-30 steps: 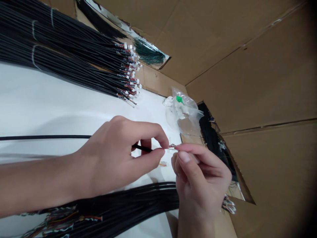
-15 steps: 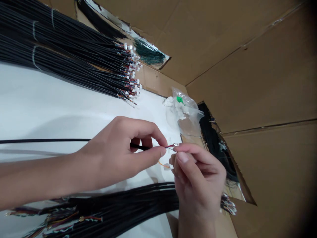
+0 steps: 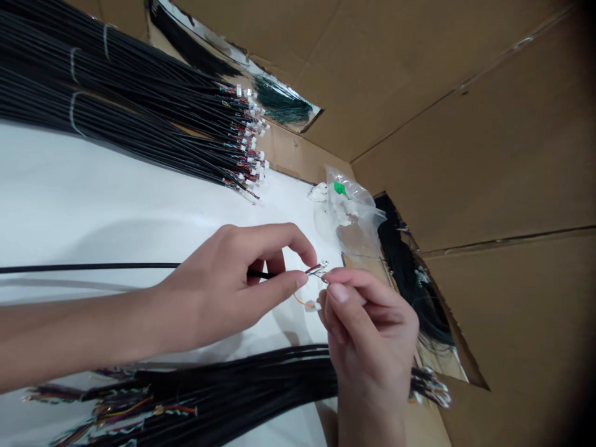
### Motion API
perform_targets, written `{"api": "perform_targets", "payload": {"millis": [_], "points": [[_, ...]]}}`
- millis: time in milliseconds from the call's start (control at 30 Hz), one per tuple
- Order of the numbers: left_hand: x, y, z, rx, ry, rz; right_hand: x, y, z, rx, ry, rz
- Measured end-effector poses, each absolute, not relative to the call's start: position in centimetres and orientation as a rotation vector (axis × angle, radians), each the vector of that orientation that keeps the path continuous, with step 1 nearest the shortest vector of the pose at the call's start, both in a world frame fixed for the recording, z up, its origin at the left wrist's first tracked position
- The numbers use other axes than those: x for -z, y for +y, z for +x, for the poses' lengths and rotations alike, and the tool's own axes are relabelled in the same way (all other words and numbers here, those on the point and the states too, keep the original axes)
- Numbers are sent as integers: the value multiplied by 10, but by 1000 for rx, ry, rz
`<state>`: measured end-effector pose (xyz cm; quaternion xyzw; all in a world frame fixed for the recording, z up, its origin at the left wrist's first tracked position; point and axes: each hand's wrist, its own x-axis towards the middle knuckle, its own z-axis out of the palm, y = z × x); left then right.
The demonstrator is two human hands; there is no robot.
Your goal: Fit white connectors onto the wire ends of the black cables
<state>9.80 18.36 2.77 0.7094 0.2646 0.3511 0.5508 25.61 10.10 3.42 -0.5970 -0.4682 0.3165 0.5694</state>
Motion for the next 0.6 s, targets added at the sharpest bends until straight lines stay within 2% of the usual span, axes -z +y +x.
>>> {"api": "perform_targets", "payload": {"millis": [333, 600], "points": [[-23, 190, 99, -626, 656, 1608, -24, 108, 257, -949, -1101, -1434], [-9, 192, 99, -599, 633, 1547, -23, 115, 257, -1003, -1148, -1495]]}}
